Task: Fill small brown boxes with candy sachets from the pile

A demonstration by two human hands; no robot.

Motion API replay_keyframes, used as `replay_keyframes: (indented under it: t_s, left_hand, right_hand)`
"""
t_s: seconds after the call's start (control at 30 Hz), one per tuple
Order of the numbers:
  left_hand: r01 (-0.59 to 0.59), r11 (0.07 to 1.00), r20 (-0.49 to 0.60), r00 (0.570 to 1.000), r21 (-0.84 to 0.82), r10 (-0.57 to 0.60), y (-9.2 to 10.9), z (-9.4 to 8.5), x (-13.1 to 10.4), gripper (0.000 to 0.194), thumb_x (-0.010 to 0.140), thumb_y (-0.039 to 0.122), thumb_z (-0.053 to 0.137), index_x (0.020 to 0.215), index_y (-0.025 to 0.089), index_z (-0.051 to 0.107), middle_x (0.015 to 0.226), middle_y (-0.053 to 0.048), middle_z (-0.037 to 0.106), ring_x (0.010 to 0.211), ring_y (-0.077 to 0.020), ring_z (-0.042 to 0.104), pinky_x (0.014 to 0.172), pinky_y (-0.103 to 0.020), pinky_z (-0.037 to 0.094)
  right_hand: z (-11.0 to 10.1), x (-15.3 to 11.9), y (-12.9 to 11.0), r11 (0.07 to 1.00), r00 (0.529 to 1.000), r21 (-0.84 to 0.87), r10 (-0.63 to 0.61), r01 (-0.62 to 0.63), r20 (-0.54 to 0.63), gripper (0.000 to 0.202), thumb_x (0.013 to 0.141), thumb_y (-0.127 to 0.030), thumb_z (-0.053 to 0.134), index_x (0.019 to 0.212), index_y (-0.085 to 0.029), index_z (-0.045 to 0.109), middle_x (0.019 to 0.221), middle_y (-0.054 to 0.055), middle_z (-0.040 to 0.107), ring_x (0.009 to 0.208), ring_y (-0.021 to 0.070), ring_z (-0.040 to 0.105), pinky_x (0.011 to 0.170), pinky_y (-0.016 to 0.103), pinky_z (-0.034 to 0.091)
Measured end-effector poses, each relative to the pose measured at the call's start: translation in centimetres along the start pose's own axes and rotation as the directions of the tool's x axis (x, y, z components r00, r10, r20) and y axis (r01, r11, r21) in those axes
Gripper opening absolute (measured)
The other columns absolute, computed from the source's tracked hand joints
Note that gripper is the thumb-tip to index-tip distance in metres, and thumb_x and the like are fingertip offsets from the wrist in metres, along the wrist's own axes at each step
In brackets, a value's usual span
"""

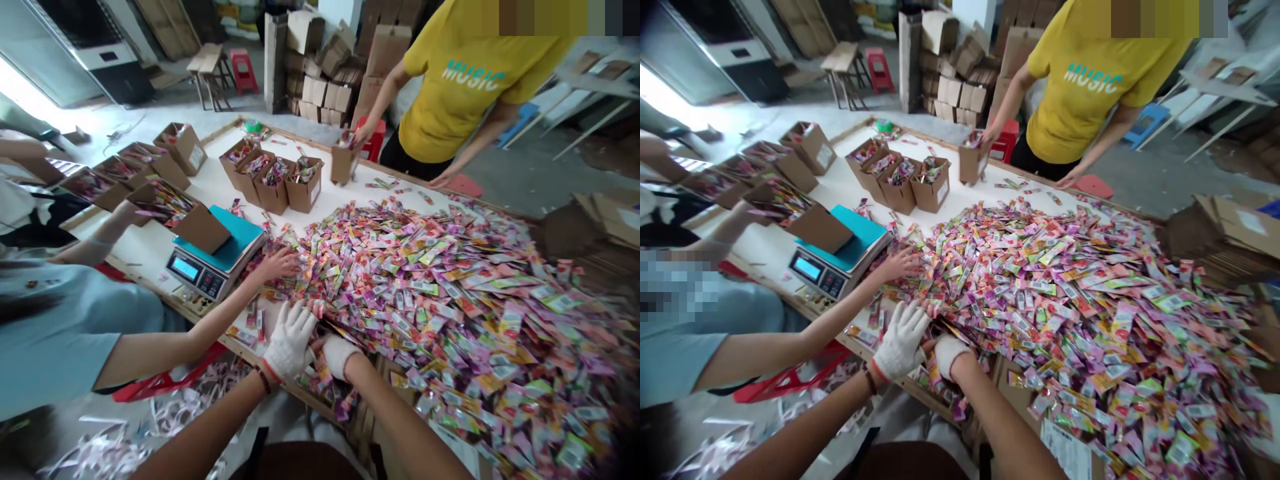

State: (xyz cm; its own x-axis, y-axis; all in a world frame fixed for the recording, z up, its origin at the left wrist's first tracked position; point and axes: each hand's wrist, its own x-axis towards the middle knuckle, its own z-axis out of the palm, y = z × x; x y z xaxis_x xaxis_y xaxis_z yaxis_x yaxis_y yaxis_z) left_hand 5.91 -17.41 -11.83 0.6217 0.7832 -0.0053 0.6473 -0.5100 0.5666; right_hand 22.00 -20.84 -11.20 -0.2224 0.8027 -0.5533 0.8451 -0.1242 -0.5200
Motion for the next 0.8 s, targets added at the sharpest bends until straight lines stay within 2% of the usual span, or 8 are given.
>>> replay_keyframes:
  t_s: [0.13, 0.23, 0.33, 0.43, 0.5, 0.57, 0.67, 0.8]
  left_hand:
    - [-0.220, 0.957, 0.317, 0.936, 0.186, 0.154, 2.3, 1.4, 1.9, 0.039, 0.076, 0.032, 0.053, 0.112, 0.018, 0.059, 0.119, -0.014, 0.054, 0.106, -0.0305, 0.050, 0.092, -0.048, 0.041]
    - [-0.152, 0.970, 0.549, 0.836, 0.190, 0.024, 1.9, 4.1, 3.0, 0.036, 0.068, 0.032, 0.058, 0.100, 0.016, 0.065, 0.110, -0.015, 0.059, 0.096, -0.0313, 0.055, 0.077, -0.043, 0.047]
    - [-0.081, 0.981, 0.609, 0.792, 0.178, -0.045, 1.0, 4.1, 3.8, 0.035, 0.075, 0.032, 0.051, 0.104, 0.018, 0.065, 0.106, -0.013, 0.062, 0.092, -0.0276, 0.058, 0.074, -0.038, 0.048]
    - [-0.131, 0.991, 0.514, 0.853, 0.036, 0.094, 0.4, 0.7, 3.4, 0.029, 0.085, 0.028, 0.040, 0.104, 0.025, 0.062, 0.104, -0.004, 0.062, 0.091, -0.0180, 0.058, 0.077, -0.029, 0.046]
    - [-0.202, 0.979, 0.432, 0.885, 0.016, 0.176, 0.0, -1.7, 1.8, 0.023, 0.085, 0.028, 0.040, 0.093, 0.024, 0.061, 0.097, -0.002, 0.061, 0.085, -0.0159, 0.056, 0.075, -0.028, 0.044]
    - [-0.288, 0.955, 0.440, 0.869, 0.075, 0.227, -0.5, -2.5, -0.4, 0.019, 0.080, 0.038, 0.049, 0.083, 0.022, 0.059, 0.088, -0.002, 0.060, 0.080, -0.0180, 0.055, 0.073, -0.033, 0.044]
    - [-0.389, 0.907, 0.504, 0.822, 0.160, 0.263, -1.1, -0.4, -2.8, 0.030, 0.070, 0.046, 0.059, 0.087, 0.021, 0.058, 0.086, -0.003, 0.061, 0.079, -0.0224, 0.054, 0.076, -0.042, 0.043]
    - [-0.406, 0.888, 0.403, 0.866, 0.217, 0.297, -1.4, 2.2, -1.4, 0.029, 0.077, 0.042, 0.052, 0.093, 0.019, 0.056, 0.086, -0.007, 0.061, 0.078, -0.0230, 0.054, 0.076, -0.043, 0.040]
  right_hand:
    - [-5.4, -3.4, 3.5, 1.000, 0.999, 0.025, -0.017, 0.016, 0.038, 0.020, 0.072, -0.023, 0.055, 0.087, -0.021, 0.069, 0.091, 0.005, 0.068, 0.087, 0.0194, 0.061, 0.080, 0.027, 0.045]
    - [-8.9, -2.4, 7.4, 0.981, 0.947, -0.016, 0.182, -0.193, -0.266, 0.044, 0.076, -0.022, 0.051, 0.120, -0.021, 0.056, 0.123, 0.009, 0.056, 0.108, 0.0197, 0.054, 0.092, 0.029, 0.040]
    - [-9.1, 2.0, 10.6, 0.871, 0.855, -0.185, 0.368, -0.454, -0.365, 0.095, 0.062, -0.024, 0.071, 0.144, -0.026, 0.022, 0.151, 0.016, 0.012, 0.133, 0.0365, 0.026, 0.099, 0.048, 0.032]
    - [-7.4, 6.6, 12.5, 0.788, 0.829, -0.304, 0.424, -0.536, -0.364, 0.114, 0.055, -0.042, 0.079, 0.145, -0.033, 0.009, 0.152, 0.015, -0.008, 0.135, 0.0459, 0.006, 0.095, 0.060, 0.027]
    - [-6.6, 8.6, 13.2, 0.781, 0.818, -0.315, 0.396, -0.539, -0.418, 0.096, 0.066, -0.045, 0.071, 0.144, -0.033, 0.017, 0.152, 0.015, -0.005, 0.132, 0.0447, 0.019, 0.091, 0.054, 0.033]
    - [-6.5, 9.7, 13.5, 0.799, 0.821, -0.306, 0.362, -0.517, -0.443, 0.064, 0.078, -0.035, 0.058, 0.138, -0.031, 0.034, 0.149, 0.017, 0.009, 0.118, 0.0360, 0.042, 0.083, 0.044, 0.040]
    - [-7.8, 9.7, 13.2, 0.847, 0.874, -0.331, 0.272, -0.416, -0.402, 0.044, 0.082, -0.014, 0.042, 0.123, -0.022, 0.053, 0.129, 0.018, 0.044, 0.097, 0.0230, 0.056, 0.078, 0.033, 0.042]
    - [-10.9, 5.8, 12.0, 0.897, 0.898, -0.271, 0.239, -0.350, -0.369, 0.046, 0.076, -0.013, 0.045, 0.120, -0.017, 0.056, 0.104, 0.013, 0.064, 0.096, 0.0236, 0.058, 0.078, 0.029, 0.042]
